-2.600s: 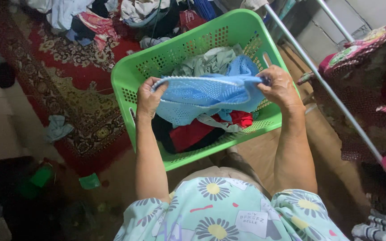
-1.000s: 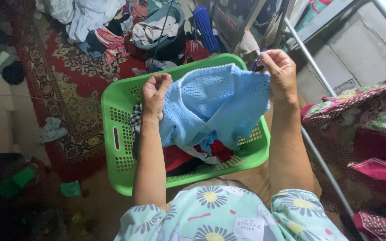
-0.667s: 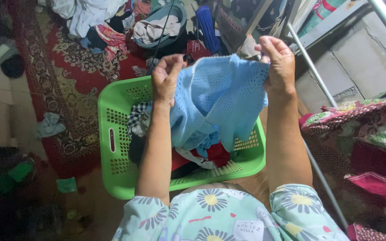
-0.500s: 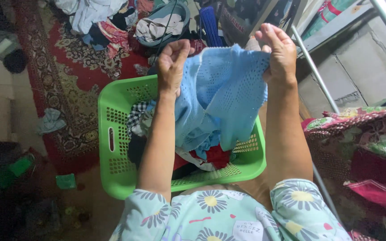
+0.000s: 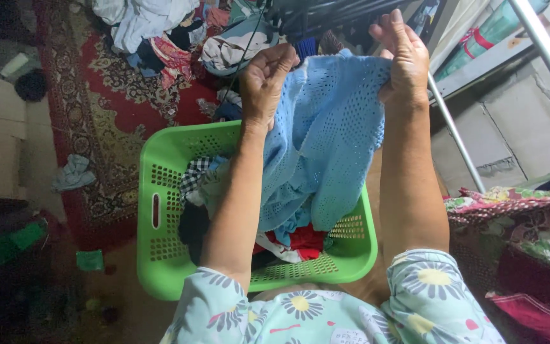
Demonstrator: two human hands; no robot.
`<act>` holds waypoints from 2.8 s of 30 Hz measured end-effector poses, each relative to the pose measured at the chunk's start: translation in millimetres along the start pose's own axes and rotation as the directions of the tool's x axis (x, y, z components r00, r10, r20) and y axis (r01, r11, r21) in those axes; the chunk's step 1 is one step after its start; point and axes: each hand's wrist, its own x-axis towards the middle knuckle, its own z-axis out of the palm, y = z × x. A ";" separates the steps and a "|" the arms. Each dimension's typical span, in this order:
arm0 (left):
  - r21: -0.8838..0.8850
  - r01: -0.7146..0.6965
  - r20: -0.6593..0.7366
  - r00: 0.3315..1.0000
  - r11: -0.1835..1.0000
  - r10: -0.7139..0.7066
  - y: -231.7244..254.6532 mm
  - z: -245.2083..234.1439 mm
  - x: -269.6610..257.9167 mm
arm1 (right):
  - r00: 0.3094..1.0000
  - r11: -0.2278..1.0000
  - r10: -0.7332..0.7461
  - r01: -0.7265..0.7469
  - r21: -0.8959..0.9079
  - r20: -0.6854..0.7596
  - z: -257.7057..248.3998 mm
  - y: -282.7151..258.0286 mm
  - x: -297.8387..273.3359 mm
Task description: The person picks a light blue knitted garment from a green laundry basket, unfolds and smooths it, places it on a black hanger, and hangs it on a drying rack among other clothes.
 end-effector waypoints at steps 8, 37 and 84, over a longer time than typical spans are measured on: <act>0.094 -0.019 -0.071 0.997 0.995 0.026 -4.3 8.7 11.8 | 1.000 0.996 0.003 -0.002 -0.090 0.005 6.6 -8.1 4.4; 0.370 -0.114 -0.035 0.990 0.922 0.137 -2.3 4.6 -16.6 | 0.970 0.938 -0.179 0.218 -0.269 0.163 -9.6 -17.2 -8.2; 0.684 -0.192 0.377 0.919 0.704 -0.115 30.1 -179.3 -218.0 | 0.984 0.937 -0.172 0.174 -0.304 0.034 -51.0 138.7 -223.7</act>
